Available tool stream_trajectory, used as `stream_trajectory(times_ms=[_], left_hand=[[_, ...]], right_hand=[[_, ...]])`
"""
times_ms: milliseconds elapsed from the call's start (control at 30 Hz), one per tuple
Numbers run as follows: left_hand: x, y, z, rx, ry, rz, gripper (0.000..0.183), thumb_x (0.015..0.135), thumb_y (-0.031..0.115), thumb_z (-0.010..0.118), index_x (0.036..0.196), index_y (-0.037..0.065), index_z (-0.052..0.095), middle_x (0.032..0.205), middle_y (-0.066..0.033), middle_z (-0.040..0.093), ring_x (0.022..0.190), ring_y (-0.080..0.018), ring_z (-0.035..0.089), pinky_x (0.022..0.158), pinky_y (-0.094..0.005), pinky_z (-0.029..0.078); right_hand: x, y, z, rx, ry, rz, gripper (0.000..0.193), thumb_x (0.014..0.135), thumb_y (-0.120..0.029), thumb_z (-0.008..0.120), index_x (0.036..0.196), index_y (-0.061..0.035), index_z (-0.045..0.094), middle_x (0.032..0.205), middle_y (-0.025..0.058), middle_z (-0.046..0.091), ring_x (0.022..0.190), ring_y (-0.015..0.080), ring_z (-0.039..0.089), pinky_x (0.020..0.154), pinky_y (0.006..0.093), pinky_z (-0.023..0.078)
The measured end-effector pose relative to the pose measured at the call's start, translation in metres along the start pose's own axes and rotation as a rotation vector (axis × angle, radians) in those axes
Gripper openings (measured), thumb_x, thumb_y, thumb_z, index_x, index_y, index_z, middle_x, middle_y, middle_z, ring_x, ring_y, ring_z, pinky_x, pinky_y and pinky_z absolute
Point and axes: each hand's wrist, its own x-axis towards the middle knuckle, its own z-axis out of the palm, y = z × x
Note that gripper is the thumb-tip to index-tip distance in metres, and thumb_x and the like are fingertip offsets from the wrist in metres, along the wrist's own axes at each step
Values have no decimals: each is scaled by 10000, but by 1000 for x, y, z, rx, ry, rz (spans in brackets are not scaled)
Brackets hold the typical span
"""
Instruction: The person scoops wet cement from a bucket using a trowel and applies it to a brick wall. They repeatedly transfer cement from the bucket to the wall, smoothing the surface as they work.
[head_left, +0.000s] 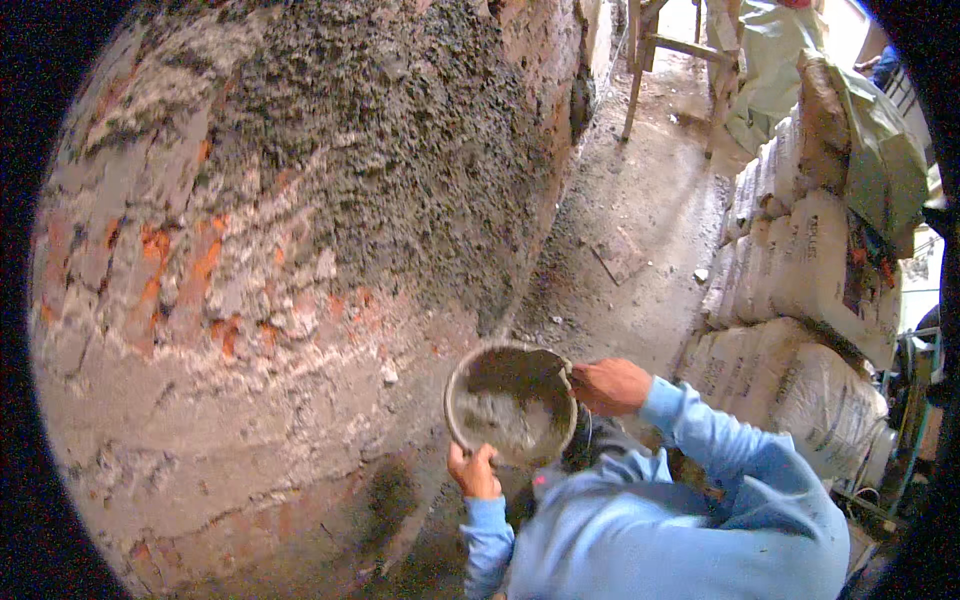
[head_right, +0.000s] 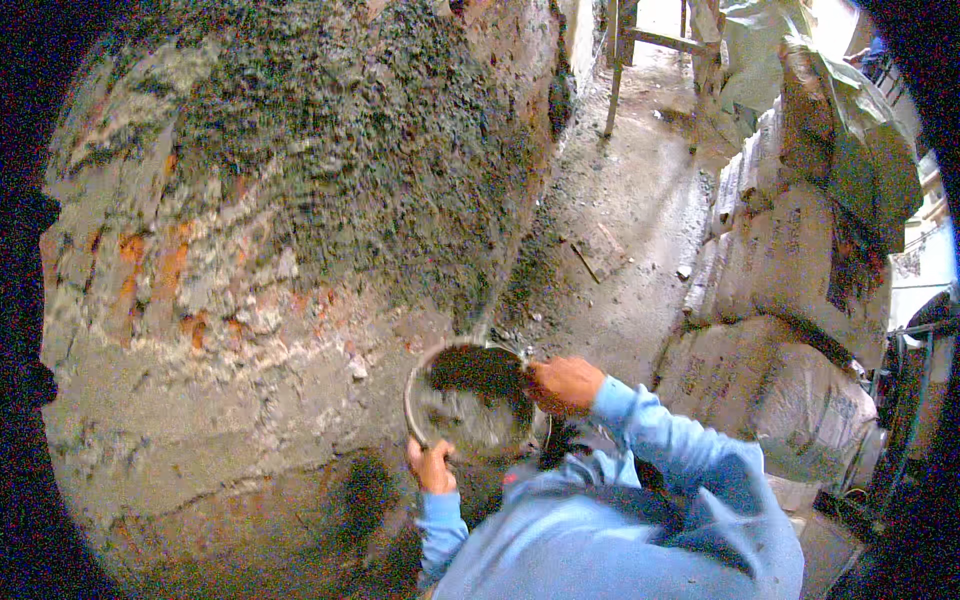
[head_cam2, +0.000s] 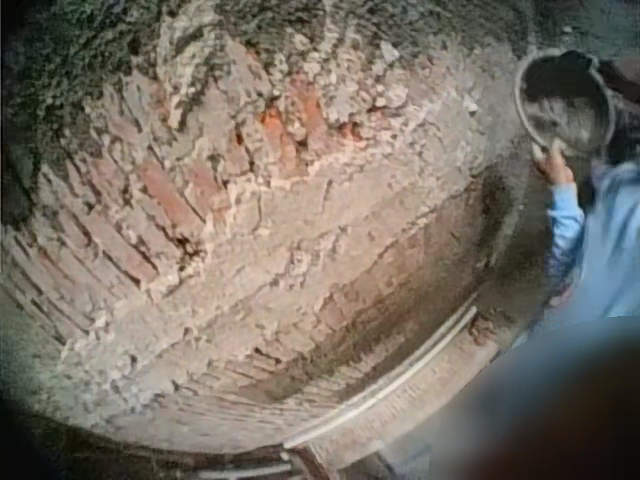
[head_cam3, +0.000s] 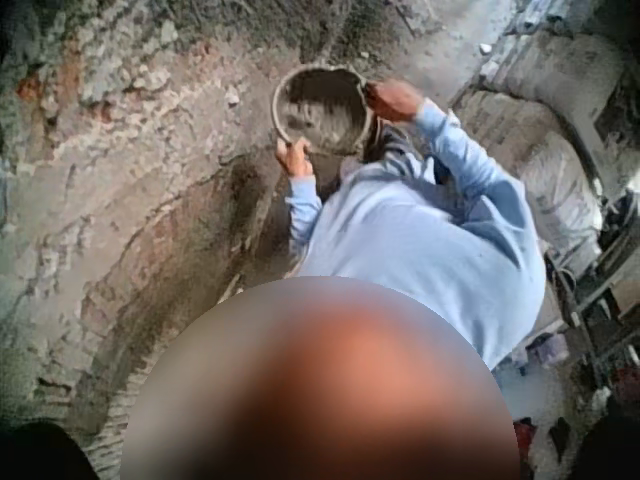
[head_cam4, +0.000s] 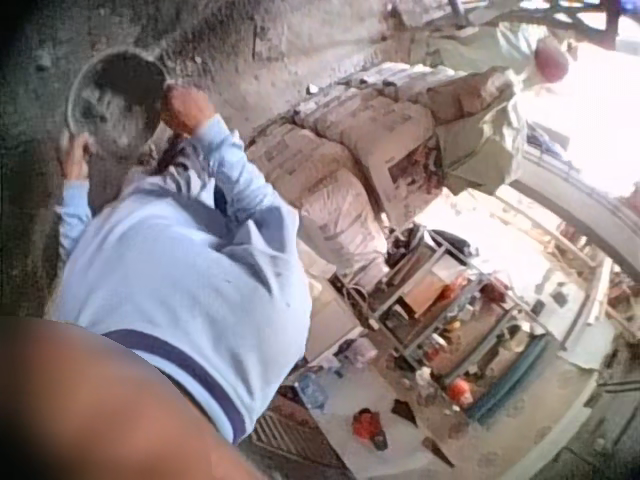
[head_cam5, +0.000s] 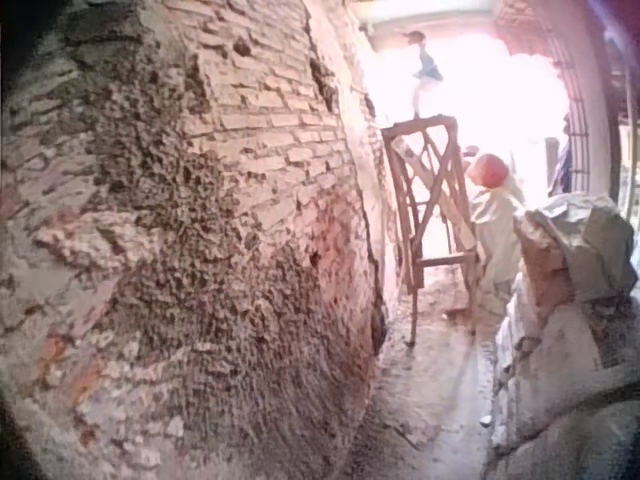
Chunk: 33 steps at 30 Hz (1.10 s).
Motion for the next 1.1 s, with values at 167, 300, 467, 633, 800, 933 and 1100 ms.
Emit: stream_trajectory(times_ms=[167, 300, 467, 633, 800, 933, 1100], left_hand=[[-11, 13, 33, 109, -124, 181, 223, 606, -23, 579, 821, 18, 539, 751, -16, 550, 654, -125, 499, 576, -273, 426], [-17, 22, 46, -37, -175, 210, 219, 608, -32, 581, 805, 43, 522, 739, -9, 539, 642, -136, 500, 582, -290, 440], [-28, 18, 59, 54, -182, 211, 175, 600, -26, 583, 753, 31, 520, 687, -11, 536, 615, -118, 477, 553, -274, 402], [-20, 7, 70, -16, -256, 234, 170, 601, -5, 589, 752, 23, 516, 694, -25, 544, 623, -126, 487, 555, -291, 416], [-26, -8, 61, 33, -170, 236, 403, 679, 87, 664, 1057, -6, 559, 817, -76, 596, 744, -179, 574, 626, -336, 474], [-26, -18, 68, 239, -167, 280, 276, 669, 110, 658, 923, 33, 585, 663, -34, 559, 589, -166, 533, 533, -317, 458], [17, -12, 74, 276, -226, 474, 242, 646, 72, 635, 882, 38, 592, 680, -50, 589, 567, -178, 542, 505, -326, 449]], right_hand=[[12, -40, 16, -326, 13, 28, 287, 794, -223, 532, 943, 19, 570, 771, 190, 650, 694, 352, 652, 607, 467, 530], [-11, -39, 11, -316, -151, 131, 345, 807, -223, 494, 1031, 30, 559, 814, 208, 659, 727, 372, 658, 624, 469, 536], [-37, -9, -5, -268, -27, 144, 248, 796, -216, 537, 850, 21, 585, 766, 236, 641, 703, 372, 654, 593, 491, 520], [-32, 27, 32, -271, -86, -302, 207, 770, -222, 564, 787, -20, 607, 724, 192, 635, 647, 376, 634, 567, 478, 519], [-32, 70, 32, -247, -98, -506, 189, 809, -229, 535, 855, -50, 578, 722, 169, 595, 647, 326, 593, 569, 465, 470], [-4, 49, 21, -368, 126, 265, 477, 864, -356, 388, 1144, 11, 506, 760, 208, 651, 708, 396, 632, 626, 513, 505], [21, -19, 34, -708, 387, -199, 201, 827, -258, 515, 802, -147, 681, 782, 68, 663, 665, 222, 620, 495, 379, 471]])
